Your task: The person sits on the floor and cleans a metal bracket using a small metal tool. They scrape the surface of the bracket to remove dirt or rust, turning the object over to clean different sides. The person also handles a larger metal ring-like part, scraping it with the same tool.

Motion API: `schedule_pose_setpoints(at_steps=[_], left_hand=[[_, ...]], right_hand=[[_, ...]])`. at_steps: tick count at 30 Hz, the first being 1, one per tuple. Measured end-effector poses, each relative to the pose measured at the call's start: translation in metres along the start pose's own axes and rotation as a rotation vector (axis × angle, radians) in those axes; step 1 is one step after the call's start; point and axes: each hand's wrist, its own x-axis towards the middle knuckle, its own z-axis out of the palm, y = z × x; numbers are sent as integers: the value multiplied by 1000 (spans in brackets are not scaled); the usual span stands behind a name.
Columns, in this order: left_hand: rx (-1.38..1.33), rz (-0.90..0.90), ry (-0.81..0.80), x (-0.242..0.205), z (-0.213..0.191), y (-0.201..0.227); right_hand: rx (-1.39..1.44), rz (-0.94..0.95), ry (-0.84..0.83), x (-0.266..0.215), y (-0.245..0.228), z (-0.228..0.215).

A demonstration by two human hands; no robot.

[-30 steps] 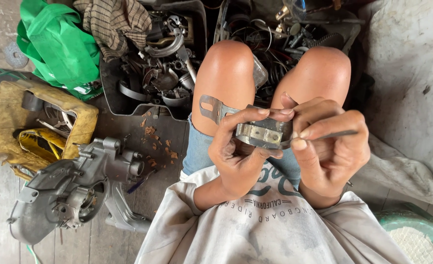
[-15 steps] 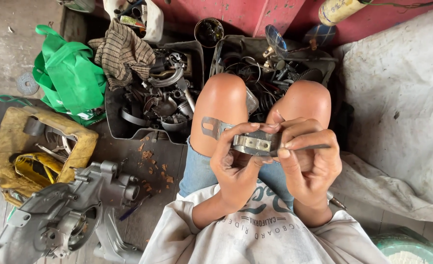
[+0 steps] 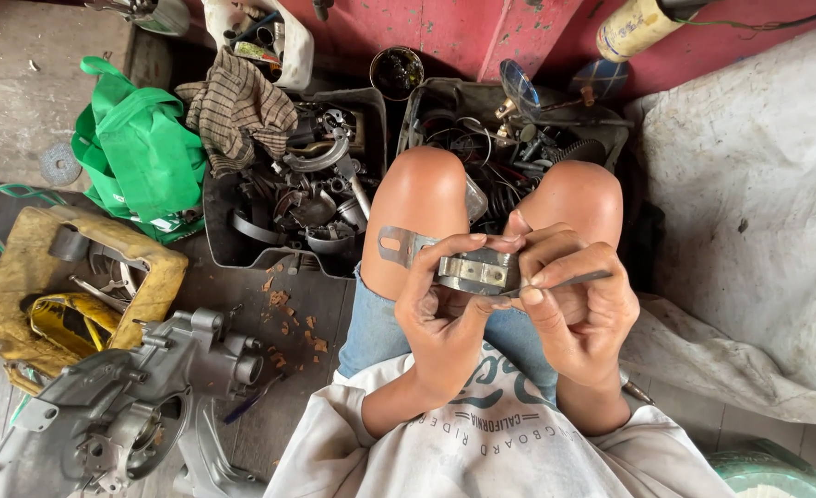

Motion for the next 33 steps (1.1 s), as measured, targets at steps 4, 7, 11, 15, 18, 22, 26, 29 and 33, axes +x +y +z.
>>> schedule_pose_setpoints(at_steps=[4,7,11,15,18,22,26,29,33], left_hand=[[-5,-12,-3,2,1,-1],[-36,32,-19,5,1,-3],[-37,28,-19,3,-1,-7],[-33,1,-26,8,-4,-4],[-39,-23,-39,8,-4,-1],[-36,-2,-23,9,-2,-4],[-76,-8,-35,9,-4,-7],[-59,-24,-33,11,-6,-3],[-86,-51,-20,9,-3,-3]], right_hand=[[-23,-18,5,-1,4,-1],[-46,-23,47,-4,8,-1],[-49,-3,59,-3,10,-2],[-43,-15,29,-3,9,1],[-48,-20,22,-9,13,-4],[-95,2,61,-2,9,1],[-119,-26,79,1,15,0],[-94,-6,67,-1,11,3],[-84,-1,39,-5,13,-2]])
